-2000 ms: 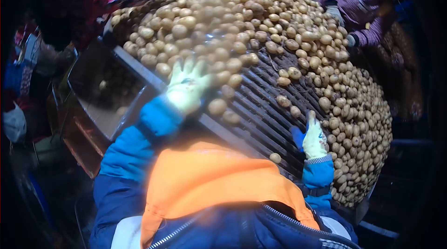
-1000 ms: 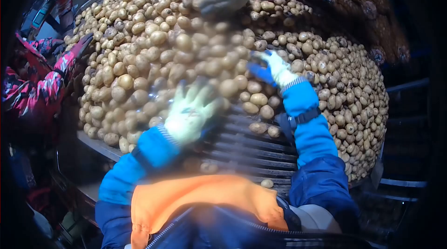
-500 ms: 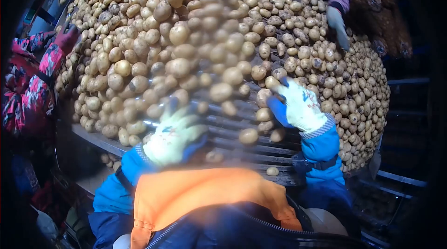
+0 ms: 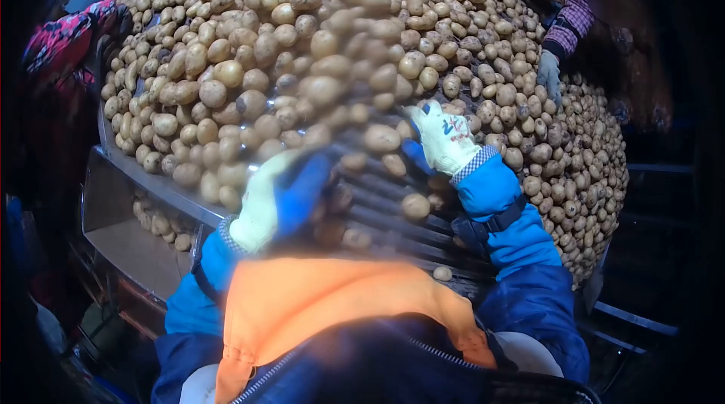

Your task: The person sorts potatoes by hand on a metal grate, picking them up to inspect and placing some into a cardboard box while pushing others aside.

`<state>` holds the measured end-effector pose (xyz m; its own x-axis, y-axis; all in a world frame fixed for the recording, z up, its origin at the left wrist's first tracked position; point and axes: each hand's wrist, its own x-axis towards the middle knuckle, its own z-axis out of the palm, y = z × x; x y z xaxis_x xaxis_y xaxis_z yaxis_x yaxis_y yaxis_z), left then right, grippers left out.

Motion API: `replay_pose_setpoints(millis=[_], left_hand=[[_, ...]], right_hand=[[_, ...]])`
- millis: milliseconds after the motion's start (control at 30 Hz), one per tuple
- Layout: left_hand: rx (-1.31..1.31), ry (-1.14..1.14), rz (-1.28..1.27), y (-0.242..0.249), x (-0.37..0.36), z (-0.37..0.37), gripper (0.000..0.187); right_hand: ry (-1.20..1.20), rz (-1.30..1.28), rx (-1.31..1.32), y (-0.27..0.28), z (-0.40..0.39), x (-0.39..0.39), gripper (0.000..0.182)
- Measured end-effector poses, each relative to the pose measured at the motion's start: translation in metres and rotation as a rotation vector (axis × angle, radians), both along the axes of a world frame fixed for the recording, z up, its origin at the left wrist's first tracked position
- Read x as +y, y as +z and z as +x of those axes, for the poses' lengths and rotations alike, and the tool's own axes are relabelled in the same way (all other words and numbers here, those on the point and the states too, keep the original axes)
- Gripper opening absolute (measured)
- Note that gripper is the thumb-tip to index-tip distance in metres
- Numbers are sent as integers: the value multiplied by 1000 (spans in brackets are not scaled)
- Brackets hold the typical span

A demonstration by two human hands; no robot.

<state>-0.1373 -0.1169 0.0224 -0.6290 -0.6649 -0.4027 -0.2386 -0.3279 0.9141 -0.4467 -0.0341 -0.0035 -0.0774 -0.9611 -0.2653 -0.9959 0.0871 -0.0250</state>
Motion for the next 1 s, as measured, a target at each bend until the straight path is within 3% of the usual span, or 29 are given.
replay_pose_setpoints(millis=[33,133,233,267,300,333,467,567,667,700,733,767,800,867,933,1000], left_hand=[[17,45,117,-1,2,1,34],[53,4,161,-6,2,7,39],[59,25,151,-21,12,14,37],[76,35,183,-22,15,18,35],[94,41,218,-21,18,22,33],[191,88,333,-21,21,25,33],[485,242,657,-19,24,47,32],[609,116,754,-34,20,65,32],[508,68,415,-38,22,82,41],[488,32,301,-41,22,90,43],[721,109,244,-71,25,96,48],[1070,172,554,-69,19,95,46],[897,107,430,-59,13,103,45],[536,-83,-117,-78,-3,131,40],[868,-46,515,-100,-16,129,43],[585,218,670,-52,-21,127,46]], right_hand=[[14,4,14,1,1,5,56],[58,-52,51,-6,-1,11,53],[-186,-7,-69,4,1,5,54],[-327,43,-300,10,3,-3,62],[-568,144,-838,34,16,0,60],[-660,121,-1162,58,34,2,59],[-748,215,-2431,30,78,-7,56],[-385,199,-2225,59,132,-31,55],[282,-102,-1315,52,162,-84,64],[367,-141,-1199,48,183,-97,70],[347,-138,-1253,47,209,-109,68],[320,-92,-1272,60,224,-114,72],[292,-47,-1290,73,239,-120,77],[189,-15,-1281,67,243,-124,73],[92,-209,-921,44,217,-124,69],[80,-355,-273,35,176,-116,40]])
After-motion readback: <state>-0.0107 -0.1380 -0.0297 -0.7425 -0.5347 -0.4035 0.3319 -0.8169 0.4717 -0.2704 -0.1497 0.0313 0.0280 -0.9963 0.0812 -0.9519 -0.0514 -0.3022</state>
